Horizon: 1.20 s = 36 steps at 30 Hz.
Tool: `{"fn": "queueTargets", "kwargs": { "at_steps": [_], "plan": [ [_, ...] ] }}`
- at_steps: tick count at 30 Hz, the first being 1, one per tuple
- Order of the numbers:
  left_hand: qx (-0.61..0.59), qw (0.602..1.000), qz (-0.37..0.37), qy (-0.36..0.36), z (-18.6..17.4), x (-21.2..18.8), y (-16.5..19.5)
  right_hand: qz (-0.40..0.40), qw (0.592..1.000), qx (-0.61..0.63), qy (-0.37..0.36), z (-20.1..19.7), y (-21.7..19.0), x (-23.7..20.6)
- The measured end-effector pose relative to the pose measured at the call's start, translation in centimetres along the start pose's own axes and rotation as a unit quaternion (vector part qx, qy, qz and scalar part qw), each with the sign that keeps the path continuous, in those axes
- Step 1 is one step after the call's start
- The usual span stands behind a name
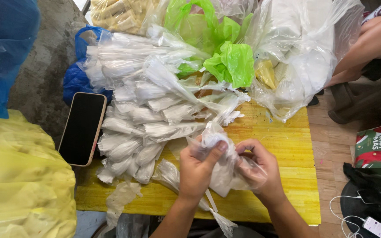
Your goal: The person wraps a plastic spoon and fork together in a small white paper packet, then places the packet into a larger clear plastic bag. The person repeats this process with multiple sets of cutlery.
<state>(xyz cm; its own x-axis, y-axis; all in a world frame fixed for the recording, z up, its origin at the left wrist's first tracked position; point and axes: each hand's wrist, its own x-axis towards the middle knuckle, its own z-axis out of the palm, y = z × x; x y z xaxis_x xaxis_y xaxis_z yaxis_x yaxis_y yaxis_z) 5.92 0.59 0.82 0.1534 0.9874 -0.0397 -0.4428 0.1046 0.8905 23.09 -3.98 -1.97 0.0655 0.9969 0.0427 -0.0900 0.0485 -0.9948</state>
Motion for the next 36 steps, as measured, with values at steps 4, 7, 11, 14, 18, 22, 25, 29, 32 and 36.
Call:
{"fn": "queueTargets", "kwargs": {
  "at_steps": [4, 7, 11, 14, 18, 22, 25, 29, 32, 36],
  "plan": [
    [0.004, 0.988, 0.041, 0.151, -2.5, 2.3, 1.9, 0.047, 0.996, -0.078, 0.022, -1.7, 0.5, -0.3],
    [-0.052, 0.980, 0.133, 0.139, -4.8, 3.9, 3.9, 0.020, 0.978, -0.190, -0.085, -5.4, -0.6, 0.0],
    [-0.063, 0.989, 0.127, 0.044, -5.5, 3.2, 5.1, 0.032, 0.983, -0.181, -0.005, -8.7, -3.4, 0.7],
    [-0.081, 0.994, 0.053, -0.042, -3.8, 2.3, 4.5, -0.049, 0.993, -0.106, -0.010, -7.6, -5.5, 0.6],
    [-0.093, 0.991, -0.006, -0.097, -1.1, 1.2, 3.2, -0.068, 0.975, 0.013, -0.213, -1.6, -4.2, 1.1],
    [-0.102, 0.991, -0.013, -0.090, -1.1, 1.5, 3.4, 0.169, 0.962, 0.096, -0.192, 1.1, -2.0, 0.5],
    [-0.174, 0.977, -0.024, -0.117, -1.4, 1.7, 3.5, 0.216, 0.930, 0.160, -0.250, 0.6, -0.7, 0.0],
    [-0.321, 0.927, -0.088, -0.173, -1.2, 1.9, 2.4, 0.226, 0.917, 0.238, -0.227, 1.2, 1.4, -0.3],
    [-0.344, 0.915, -0.064, -0.203, -1.1, 2.2, 1.6, 0.221, 0.916, 0.219, -0.253, 1.5, 1.9, -0.4],
    [-0.287, 0.950, -0.094, -0.081, -1.1, 2.3, 1.5, 0.194, 0.917, 0.135, -0.320, 1.7, 1.2, -0.2]
  ]
}}
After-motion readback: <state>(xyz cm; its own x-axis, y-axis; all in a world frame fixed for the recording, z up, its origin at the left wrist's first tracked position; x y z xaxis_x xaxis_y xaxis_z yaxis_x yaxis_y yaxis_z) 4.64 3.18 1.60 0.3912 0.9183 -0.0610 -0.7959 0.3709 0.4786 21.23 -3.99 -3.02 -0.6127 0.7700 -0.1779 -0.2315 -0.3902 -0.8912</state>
